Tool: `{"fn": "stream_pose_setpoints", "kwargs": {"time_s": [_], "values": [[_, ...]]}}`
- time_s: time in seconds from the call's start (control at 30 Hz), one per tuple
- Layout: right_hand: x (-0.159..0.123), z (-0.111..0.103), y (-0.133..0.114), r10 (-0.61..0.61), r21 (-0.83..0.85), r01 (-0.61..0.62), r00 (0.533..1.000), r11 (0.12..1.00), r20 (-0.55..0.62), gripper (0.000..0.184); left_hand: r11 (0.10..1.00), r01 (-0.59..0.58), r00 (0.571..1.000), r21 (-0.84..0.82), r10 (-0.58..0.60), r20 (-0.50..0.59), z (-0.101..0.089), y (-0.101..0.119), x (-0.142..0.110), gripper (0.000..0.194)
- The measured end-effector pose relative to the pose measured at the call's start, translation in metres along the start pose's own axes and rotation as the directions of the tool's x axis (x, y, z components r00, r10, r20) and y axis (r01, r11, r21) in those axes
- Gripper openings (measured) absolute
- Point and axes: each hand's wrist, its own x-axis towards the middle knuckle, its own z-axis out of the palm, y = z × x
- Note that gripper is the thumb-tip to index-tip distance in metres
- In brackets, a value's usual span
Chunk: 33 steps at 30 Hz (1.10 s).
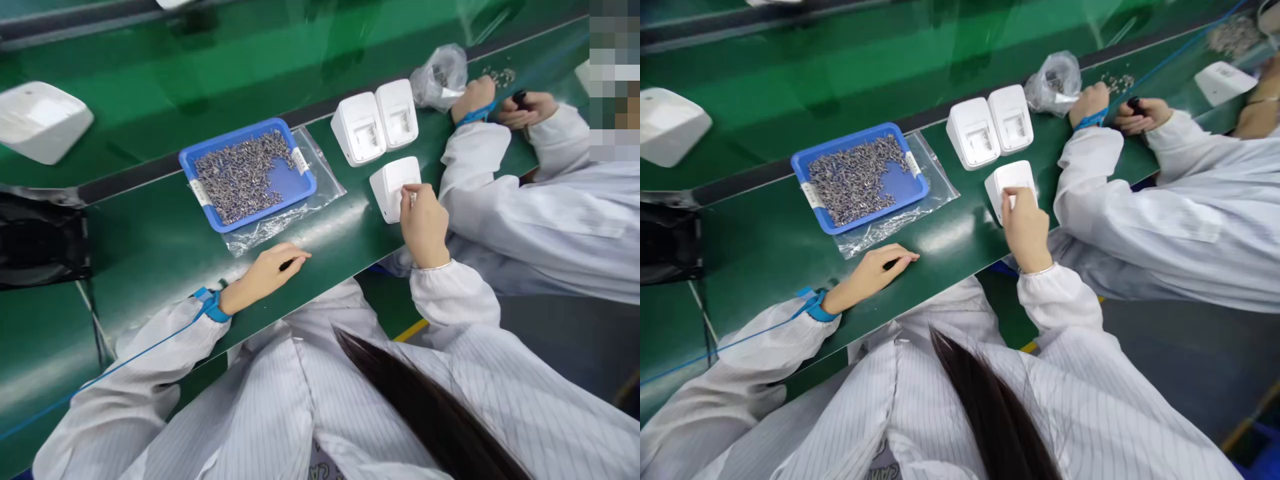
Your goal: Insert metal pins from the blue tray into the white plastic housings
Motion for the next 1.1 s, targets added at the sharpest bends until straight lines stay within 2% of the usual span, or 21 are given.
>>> {"fn": "stream_pose_setpoints", "kwargs": {"time_s": [0.03, 0.1, 0.17, 0.2, 0.23, 0.3, 0.37, 0.4, 0.5, 0.57, 0.63, 0.7, 0.77, 0.9, 1.1], "values": [[0.0, 0.0, 0.01, 0.071, -0.045, -0.07, 0.997, 0.997, 0.014, 0.041, 0.997, -0.049, 0.999, 0.059, 0.05, -0.001, 0.003, 0.0, -0.003, 0.036], [-0.01, 0.003, 0.014, 0.099, -0.005, -0.099, 0.993, 0.995, 0.062, 0.039, 0.982, -0.115, 0.993, 0.149, 0.119, -0.015, 0.009, 0.0, -0.005, 0.042], [-0.033, 0.005, -0.004, 0.012, 0.203, -0.035, 0.993, 0.978, 0.115, 0.036, 0.96, -0.171, 0.984, 0.222, 0.177, -0.009, 0.015, -0.002, -0.005, 0.068], [-0.047, 0.005, -0.018, -0.057, 0.339, 0.002, 0.987, 0.941, 0.151, 0.035, 0.947, -0.203, 0.978, 0.249, 0.21, -0.003, 0.017, -0.004, -0.005, 0.083], [-0.061, 0.005, -0.034, -0.15, 0.464, 0.034, 0.965, 0.885, 0.216, 0.035, 0.935, -0.234, 0.97, 0.268, 0.243, 0.001, 0.019, -0.005, -0.004, 0.093], [-0.084, 0.001, -0.065, -0.347, 0.672, 0.034, 0.875, 0.74, 0.337, 0.032, 0.921, -0.261, 0.962, 0.289, 0.274, -0.003, 0.019, -0.009, -0.003, 0.098], [-0.095, -0.003, -0.089, -0.464, 0.739, 0.025, 0.793, 0.673, 0.395, 0.029, 0.928, -0.226, 0.971, 0.295, 0.237, -0.003, 0.016, -0.013, -0.001, 0.096], [-0.097, -0.004, -0.096, -0.484, 0.737, 0.046, 0.781, 0.675, 0.395, 0.027, 0.934, -0.199, 0.979, 0.296, 0.206, 0.009, 0.014, -0.014, 0.0, 0.096], [-0.092, -0.005, -0.101, -0.477, 0.656, 0.198, 0.833, 0.728, 0.278, 0.024, 0.946, -0.159, 0.987, 0.284, 0.148, 0.062, 0.009, -0.015, 0.002, 0.1], [-0.086, -0.005, -0.098, -0.501, 0.592, 0.299, 0.84, 0.749, 0.21, 0.024, 0.951, -0.164, 0.986, 0.261, 0.149, 0.077, 0.006, -0.015, 0.003, 0.103], [-0.081, -0.006, -0.096, -0.541, 0.494, 0.381, 0.809, 0.781, 0.231, 0.025, 0.958, -0.172, 0.984, 0.228, 0.155, 0.088, 0.005, -0.016, 0.004, 0.106], [-0.077, -0.007, -0.099, -0.567, 0.366, 0.455, 0.766, 0.812, 0.304, 0.026, 0.967, -0.184, 0.98, 0.175, 0.167, 0.109, 0.003, -0.018, 0.005, 0.107], [-0.076, -0.005, -0.104, -0.564, 0.238, 0.512, 0.751, 0.826, 0.343, 0.025, 0.972, -0.201, 0.973, 0.119, 0.184, 0.137, 0.001, -0.021, 0.006, 0.104], [-0.08, 0.004, -0.116, -0.552, 0.106, 0.547, 0.78, 0.83, 0.295, 0.028, 0.973, -0.214, 0.964, 0.088, 0.196, 0.177, -0.002, -0.024, 0.007, 0.101], [-0.087, 0.012, -0.119, -0.525, 0.094, 0.518, 0.817, 0.85, 0.238, 0.031, 0.972, -0.214, 0.966, 0.092, 0.197, 0.171, 0.0, -0.024, 0.008, 0.099]]}}
